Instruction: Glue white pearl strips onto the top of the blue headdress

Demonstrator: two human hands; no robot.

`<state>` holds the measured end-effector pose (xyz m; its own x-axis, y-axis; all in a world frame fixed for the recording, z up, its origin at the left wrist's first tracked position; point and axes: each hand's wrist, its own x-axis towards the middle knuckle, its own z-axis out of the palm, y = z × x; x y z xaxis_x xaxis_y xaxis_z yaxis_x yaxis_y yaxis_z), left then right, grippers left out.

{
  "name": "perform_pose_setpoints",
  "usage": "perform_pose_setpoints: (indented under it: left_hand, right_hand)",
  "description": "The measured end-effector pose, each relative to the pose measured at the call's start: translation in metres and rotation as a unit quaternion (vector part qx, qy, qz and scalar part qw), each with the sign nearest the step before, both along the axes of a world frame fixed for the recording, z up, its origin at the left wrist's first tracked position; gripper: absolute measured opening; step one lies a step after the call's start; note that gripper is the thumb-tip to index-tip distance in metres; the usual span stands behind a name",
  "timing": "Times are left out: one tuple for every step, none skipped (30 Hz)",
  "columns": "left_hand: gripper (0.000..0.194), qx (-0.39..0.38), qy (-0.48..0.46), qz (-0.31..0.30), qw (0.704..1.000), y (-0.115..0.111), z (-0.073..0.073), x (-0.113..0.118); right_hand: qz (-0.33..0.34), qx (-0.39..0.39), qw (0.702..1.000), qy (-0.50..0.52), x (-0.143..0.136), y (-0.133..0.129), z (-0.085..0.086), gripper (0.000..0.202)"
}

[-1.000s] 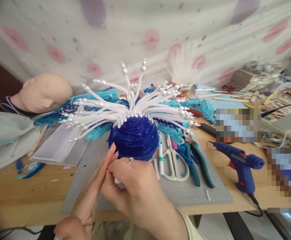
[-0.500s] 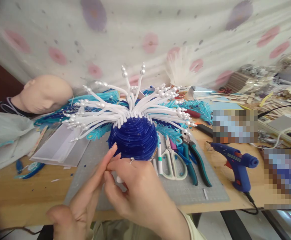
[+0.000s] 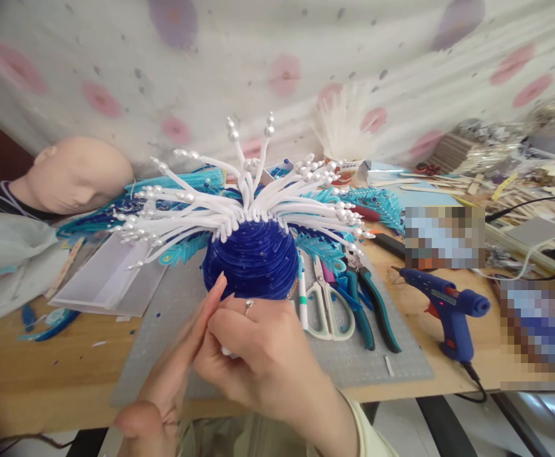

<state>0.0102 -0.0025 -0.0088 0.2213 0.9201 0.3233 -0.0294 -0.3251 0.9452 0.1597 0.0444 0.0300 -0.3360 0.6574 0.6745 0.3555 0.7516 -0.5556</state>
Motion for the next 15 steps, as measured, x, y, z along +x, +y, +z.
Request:
perform_pose_setpoints:
  left_hand:
    - [0.085,-0.004,-0.004,0.008,1.0,-0.002,0.003,0.002]
    - [0.083,-0.011,-0.01,0.018,1.0,-0.003,0.006,0.004]
    - [0.082,-0.012,-0.017,0.025,0.999,-0.005,0.009,0.006]
    - [0.08,-0.014,-0.023,0.028,0.999,-0.007,0.01,0.007]
    - [0.078,-0.017,-0.03,0.029,0.999,-0.008,0.012,0.008]
    - [0.077,-0.023,-0.037,0.027,0.999,-0.008,0.012,0.008]
    - [0.077,-0.032,-0.044,0.023,0.998,-0.009,0.012,0.008]
    - [0.077,-0.042,-0.053,0.02,0.998,-0.009,0.011,0.007]
    - [0.08,-0.053,-0.064,0.016,0.996,-0.008,0.01,0.007]
    - [0.083,-0.065,-0.078,0.012,0.995,-0.008,0.009,0.006]
    - [0.085,-0.077,-0.095,0.01,0.992,-0.008,0.008,0.005]
    - [0.087,-0.088,-0.114,0.007,0.99,-0.008,0.008,0.005]
    - [0.087,-0.101,-0.132,0.005,0.986,-0.008,0.008,0.004]
    - [0.087,-0.114,-0.149,0.003,0.982,-0.009,0.009,0.005]
    - [0.087,-0.125,-0.165,0.002,0.978,-0.01,0.01,0.005]
  right_hand:
    - [-0.003,0.005,1.0,0.008,-0.001,0.001,-0.001,0.03]
    - [-0.007,0.009,1.0,0.013,-0.002,0.001,-0.003,0.03]
    - [-0.013,0.013,1.0,0.016,-0.002,0.001,-0.003,0.029]
    - [-0.021,0.018,0.999,0.017,-0.002,0.0,-0.004,0.027]
    - [-0.028,0.022,0.999,0.017,-0.002,0.0,-0.004,0.026]
    - [-0.036,0.025,0.999,0.014,-0.001,-0.001,-0.003,0.025]
    - [-0.044,0.027,0.999,0.013,0.0,-0.002,-0.002,0.024]
    - [-0.052,0.027,0.998,0.011,0.001,-0.003,-0.001,0.024]
    - [-0.06,0.026,0.998,0.009,0.002,-0.004,0.0,0.023]
    - [-0.068,0.023,0.997,0.009,0.003,-0.005,0.001,0.022]
    - [-0.074,0.018,0.997,0.011,0.003,-0.006,0.002,0.021]
    - [-0.079,0.011,0.997,0.016,0.004,-0.007,0.002,0.018]
    - [-0.081,0.0,0.996,0.022,0.004,-0.008,0.003,0.015]
    - [-0.082,-0.01,0.996,0.029,0.004,-0.009,0.002,0.013]
    - [-0.083,-0.019,0.996,0.037,0.003,-0.011,0.002,0.013]
